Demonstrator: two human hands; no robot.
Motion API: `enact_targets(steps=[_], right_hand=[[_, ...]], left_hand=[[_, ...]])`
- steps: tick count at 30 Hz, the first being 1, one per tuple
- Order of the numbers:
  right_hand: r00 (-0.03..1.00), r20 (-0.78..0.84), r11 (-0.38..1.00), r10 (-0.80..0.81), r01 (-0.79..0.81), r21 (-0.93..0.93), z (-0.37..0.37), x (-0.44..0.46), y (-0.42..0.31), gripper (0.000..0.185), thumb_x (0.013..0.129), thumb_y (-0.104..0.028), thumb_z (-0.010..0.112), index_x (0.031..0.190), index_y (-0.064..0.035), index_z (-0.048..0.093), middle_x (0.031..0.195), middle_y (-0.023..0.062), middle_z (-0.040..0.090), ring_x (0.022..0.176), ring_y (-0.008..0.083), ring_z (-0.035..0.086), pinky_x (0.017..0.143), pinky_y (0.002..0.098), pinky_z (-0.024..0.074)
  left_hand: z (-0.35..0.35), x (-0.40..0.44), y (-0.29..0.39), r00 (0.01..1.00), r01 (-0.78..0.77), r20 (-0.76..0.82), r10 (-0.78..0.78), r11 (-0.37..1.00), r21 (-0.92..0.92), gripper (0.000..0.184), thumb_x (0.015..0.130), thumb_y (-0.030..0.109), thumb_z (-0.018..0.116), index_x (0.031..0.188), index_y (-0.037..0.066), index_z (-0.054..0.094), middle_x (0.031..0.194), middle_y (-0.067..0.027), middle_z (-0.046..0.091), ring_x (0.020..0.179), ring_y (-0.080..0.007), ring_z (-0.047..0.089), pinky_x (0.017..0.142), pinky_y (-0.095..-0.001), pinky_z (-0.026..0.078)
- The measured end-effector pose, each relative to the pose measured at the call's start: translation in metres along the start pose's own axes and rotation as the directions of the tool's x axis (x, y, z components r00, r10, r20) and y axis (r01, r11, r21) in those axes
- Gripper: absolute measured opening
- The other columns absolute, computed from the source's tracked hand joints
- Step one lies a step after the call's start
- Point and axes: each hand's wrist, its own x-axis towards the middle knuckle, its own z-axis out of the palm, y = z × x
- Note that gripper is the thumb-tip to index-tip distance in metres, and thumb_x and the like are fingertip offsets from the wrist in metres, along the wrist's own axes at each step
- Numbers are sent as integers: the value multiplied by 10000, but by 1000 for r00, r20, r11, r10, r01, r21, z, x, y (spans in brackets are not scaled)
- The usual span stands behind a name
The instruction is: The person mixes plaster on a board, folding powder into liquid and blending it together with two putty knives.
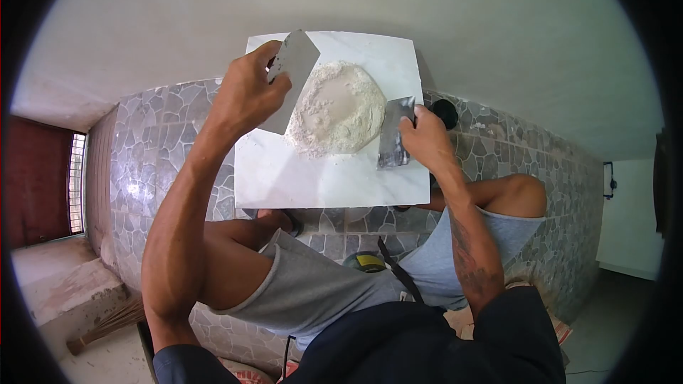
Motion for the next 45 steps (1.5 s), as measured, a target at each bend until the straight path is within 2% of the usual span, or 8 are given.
enact_targets(steps=[5, 8, 14, 23, 29, 39, 42, 45], right_hand=[[999, 7, 996, -33, 33, -83, 4, -5, -43, 344, 876, -173, 559, 1014, 142, 576, 864, 359, 660, 849, 485, 682, 797, 510, 539], [995, 10, 983, -100, 101, -152, 11, -5, -54, 339, 856, -143, 560, 1021, 153, 579, 855, 354, 662, 835, 487, 681, 801, 515, 546], [976, 8, 959, -215, 213, -185, 18, -4, -69, 300, 858, -170, 568, 955, 113, 597, 825, 334, 659, 803, 484, 676, 774, 510, 532], [976, -32, 977, -213, 213, -5, 5, -7, -84, 332, 874, -193, 539, 958, 124, 590, 803, 341, 641, 784, 466, 675, 740, 481, 527], [991, -62, 985, -114, 105, -133, -9, -16, -61, 346, 885, -186, 540, 1005, 135, 591, 856, 356, 661, 844, 496, 676, 807, 518, 539], [972, -42, 973, -230, 228, -33, 13, -22, -97, 277, 864, -141, 568, 978, 110, 585, 820, 338, 663, 828, 500, 674, 787, 538, 533], [960, -48, 961, -277, 278, 9, -1, -13, -84, 268, 923, -206, 582, 996, 52, 584, 789, 295, 636, 736, 465, 645, 683, 486, 493], [945, 194, 957, -263, 281, -68, -38, -10, -83, 235, 948, -207, 597, 959, 25, 562, 778, 264, 607, 687, 442, 591, 651, 469, 454]], left_hand=[[0, -1, -2, 999, -44, -26, 44, 999, -14, 396, 814, 102, 603, 1170, -70, 620, 863, -259, 683, 712, -324, 660, 710, -407, 522], [1, -1, -6, 998, -52, -32, 52, 998, -30, 370, 829, 125, 609, 1145, -67, 617, 792, -170, 639, 700, -219, 593, 689, -381, 493], [-3, -3, -5, 999, -31, -31, 30, 999, -30, 366, 831, 119, 610, 1140, -76, 617, 814, -169, 646, 703, -217, 588, 685, -382, 488], [-1, -4, -13, 989, -112, -106, 107, 993, -40, 355, 832, 112, 618, 1127, -87, 617, 786, -149, 619, 699, -208, 555, 683, -372, 475], [-8, -6, -10, 998, -45, -53, 44, 999, -14, 369, 825, 121, 621, 1126, -91, 615, 803, -173, 634, 708, -218, 579, 697, -388, 486], [-2, -3, -10, 992, -86, -96, 83, 996, -18, 372, 828, 109, 627, 1146, -82, 616, 820, -169, 661, 727, -214, 604, 699, -379, 496], [-6, -3, -13, 991, -86, -99, 85, 996, 1, 380, 827, 119, 629, 1150, -81, 616, 821, -179, 662, 724, -231, 607, 702, -389, 496], [-12, -4, -19, 986, -115, -116, 120, 992, 46, 390, 825, 129, 632, 1154, -80, 616, 837, -198, 670, 718, -252, 613, 704, -398, 498]])
